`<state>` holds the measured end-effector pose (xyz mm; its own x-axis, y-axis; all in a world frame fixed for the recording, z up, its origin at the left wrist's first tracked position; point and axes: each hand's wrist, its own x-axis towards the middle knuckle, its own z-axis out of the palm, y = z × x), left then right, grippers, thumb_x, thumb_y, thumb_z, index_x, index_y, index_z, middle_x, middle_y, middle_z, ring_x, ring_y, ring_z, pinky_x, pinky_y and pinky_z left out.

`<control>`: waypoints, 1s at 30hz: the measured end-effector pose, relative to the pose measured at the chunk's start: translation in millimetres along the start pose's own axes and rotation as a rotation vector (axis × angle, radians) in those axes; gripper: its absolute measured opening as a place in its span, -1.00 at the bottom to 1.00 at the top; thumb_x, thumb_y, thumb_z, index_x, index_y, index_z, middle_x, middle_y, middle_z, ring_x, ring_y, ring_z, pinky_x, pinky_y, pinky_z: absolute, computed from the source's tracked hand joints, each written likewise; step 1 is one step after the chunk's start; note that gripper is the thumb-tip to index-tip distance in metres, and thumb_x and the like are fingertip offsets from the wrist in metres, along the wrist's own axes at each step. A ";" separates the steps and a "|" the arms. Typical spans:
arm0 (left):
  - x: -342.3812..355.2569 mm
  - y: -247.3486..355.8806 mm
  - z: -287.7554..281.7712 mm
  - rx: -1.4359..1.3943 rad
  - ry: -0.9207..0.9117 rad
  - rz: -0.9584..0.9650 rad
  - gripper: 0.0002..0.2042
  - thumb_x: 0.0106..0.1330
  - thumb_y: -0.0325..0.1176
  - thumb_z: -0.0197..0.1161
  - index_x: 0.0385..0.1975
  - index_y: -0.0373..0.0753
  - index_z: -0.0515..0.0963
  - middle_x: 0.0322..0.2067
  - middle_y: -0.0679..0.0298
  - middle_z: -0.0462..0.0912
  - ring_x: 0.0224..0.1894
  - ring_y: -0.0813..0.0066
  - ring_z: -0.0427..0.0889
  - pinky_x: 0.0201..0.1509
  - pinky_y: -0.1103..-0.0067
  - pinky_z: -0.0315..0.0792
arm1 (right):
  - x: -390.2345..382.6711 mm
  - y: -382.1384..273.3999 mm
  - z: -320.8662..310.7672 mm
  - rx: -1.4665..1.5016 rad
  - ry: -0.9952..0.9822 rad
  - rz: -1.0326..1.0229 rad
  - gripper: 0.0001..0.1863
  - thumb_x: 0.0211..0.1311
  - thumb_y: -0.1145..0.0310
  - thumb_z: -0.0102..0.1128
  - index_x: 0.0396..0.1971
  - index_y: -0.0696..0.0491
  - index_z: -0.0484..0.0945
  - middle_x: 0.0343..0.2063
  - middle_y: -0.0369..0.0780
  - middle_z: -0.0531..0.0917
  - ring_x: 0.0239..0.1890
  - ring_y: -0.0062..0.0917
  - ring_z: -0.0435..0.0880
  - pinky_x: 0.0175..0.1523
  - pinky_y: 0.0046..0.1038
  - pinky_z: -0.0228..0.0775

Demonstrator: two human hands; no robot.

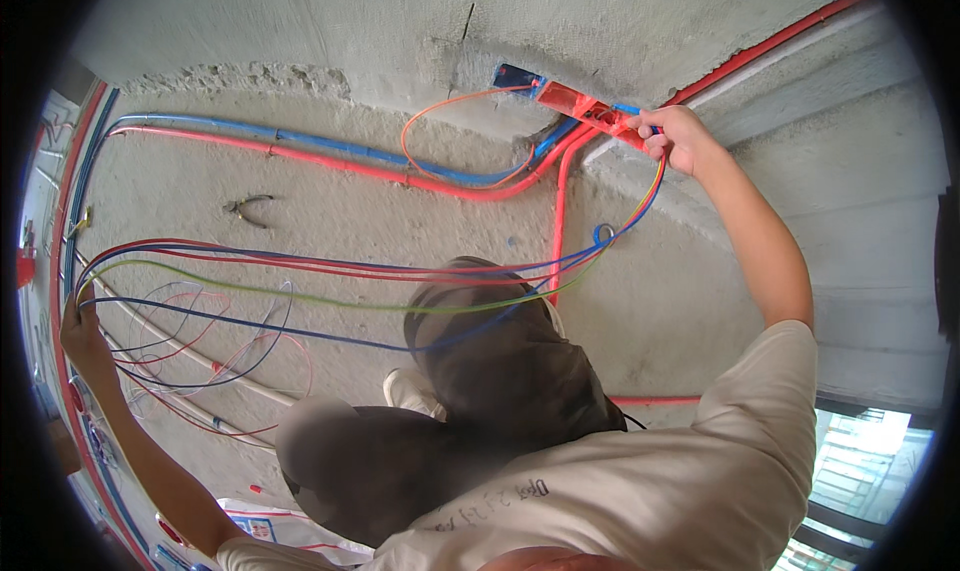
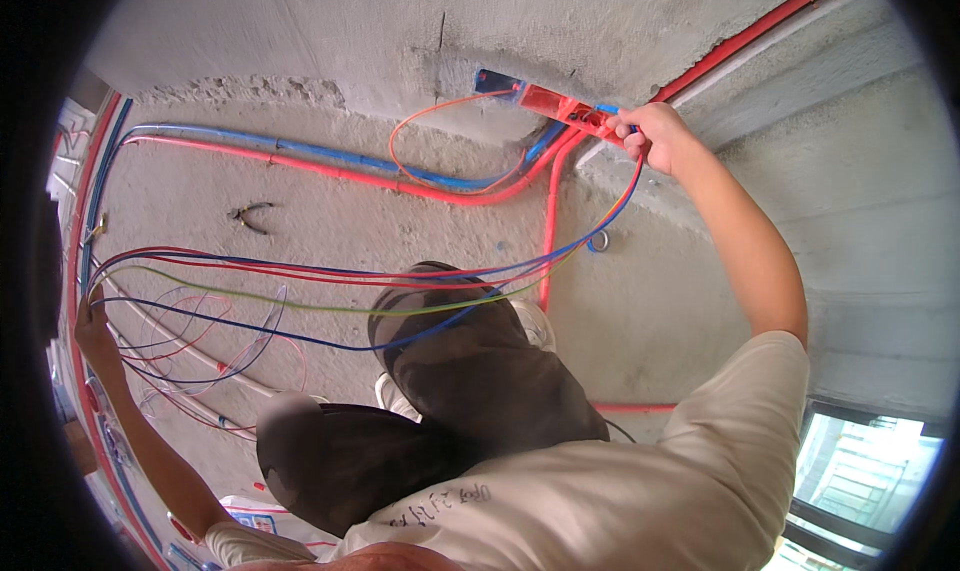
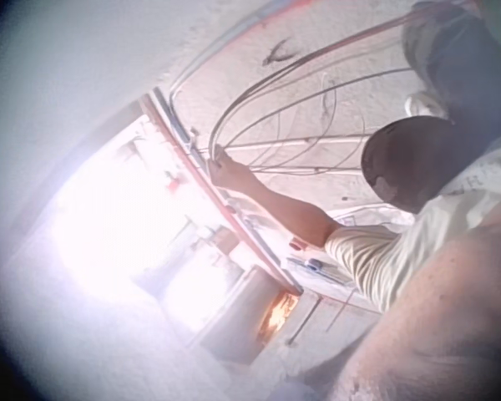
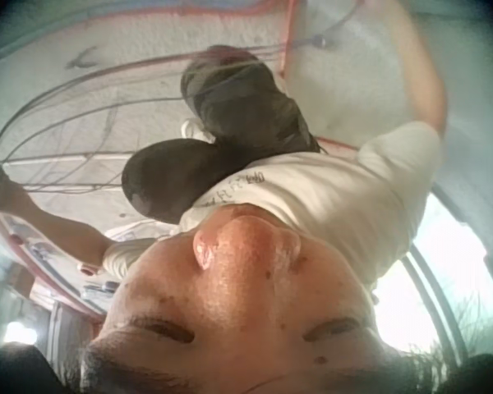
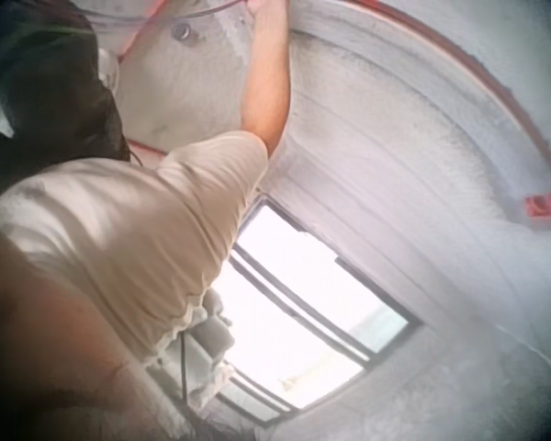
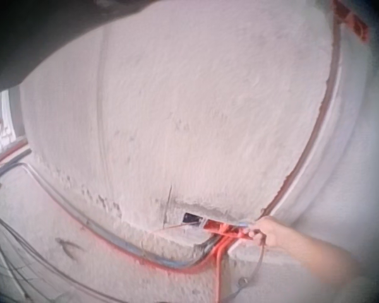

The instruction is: The person walks through a construction site and kneels to work on electrical wiring. They pull colored wires from conduits, twist them together, and wrap the connections with blue electrical tape.

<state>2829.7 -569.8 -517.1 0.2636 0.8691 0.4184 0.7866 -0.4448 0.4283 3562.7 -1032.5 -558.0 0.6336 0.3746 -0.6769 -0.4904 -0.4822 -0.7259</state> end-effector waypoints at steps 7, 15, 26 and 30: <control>-5.0 15.0 5.0 -0.060 -0.081 0.044 -0.72 0.51 -0.27 0.17 -0.03 -0.31 0.69 -0.50 0.42 0.44 -0.48 0.67 0.20 -0.42 0.59 0.05 | -5.7 1.0 -7.9 -0.181 -0.089 0.107 -0.54 0.63 0.05 -0.19 0.05 0.12 0.55 -0.64 -0.47 0.34 -0.74 -0.82 0.08 -0.69 -0.66 -0.10; -18.4 54.8 23.9 -0.122 -0.090 0.079 -0.80 0.46 -0.31 0.28 -0.22 -0.36 0.66 -0.54 0.42 0.38 -0.46 0.69 0.21 -0.41 0.60 0.06 | 13.2 9.9 -22.8 -0.419 -0.016 0.003 -0.63 0.52 0.14 -0.03 -0.18 0.07 0.68 -0.68 -0.41 0.40 -0.74 -0.67 0.21 -0.62 -0.49 0.13; -48.0 83.0 44.1 -0.185 -0.202 0.140 -0.71 0.41 -0.38 0.35 -0.45 -0.29 0.35 -0.56 0.44 0.19 -0.44 0.69 0.10 -0.42 0.63 0.00 | -24.1 0.1 29.4 -2.081 0.367 -0.813 -0.80 0.14 0.38 0.16 -0.47 0.08 0.76 -0.41 0.00 0.76 -0.28 -0.09 0.78 -0.19 -0.10 0.61; -60.7 86.1 46.4 -0.170 -0.211 0.158 -0.69 0.40 -0.36 0.37 -0.46 -0.27 0.35 -0.55 0.43 0.20 -0.44 0.67 0.10 -0.41 0.62 0.02 | -22.2 -14.3 40.6 -2.256 0.332 -0.857 -0.79 0.16 0.39 0.15 -0.48 0.07 0.77 -0.43 -0.06 0.77 -0.30 -0.16 0.80 -0.21 -0.14 0.64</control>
<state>2907.4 -650.8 -542.7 0.4991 0.8043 0.3225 0.6266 -0.5921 0.5067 3531.3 -1001.7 -537.5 0.4050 0.8824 -0.2394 0.7708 -0.1886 0.6085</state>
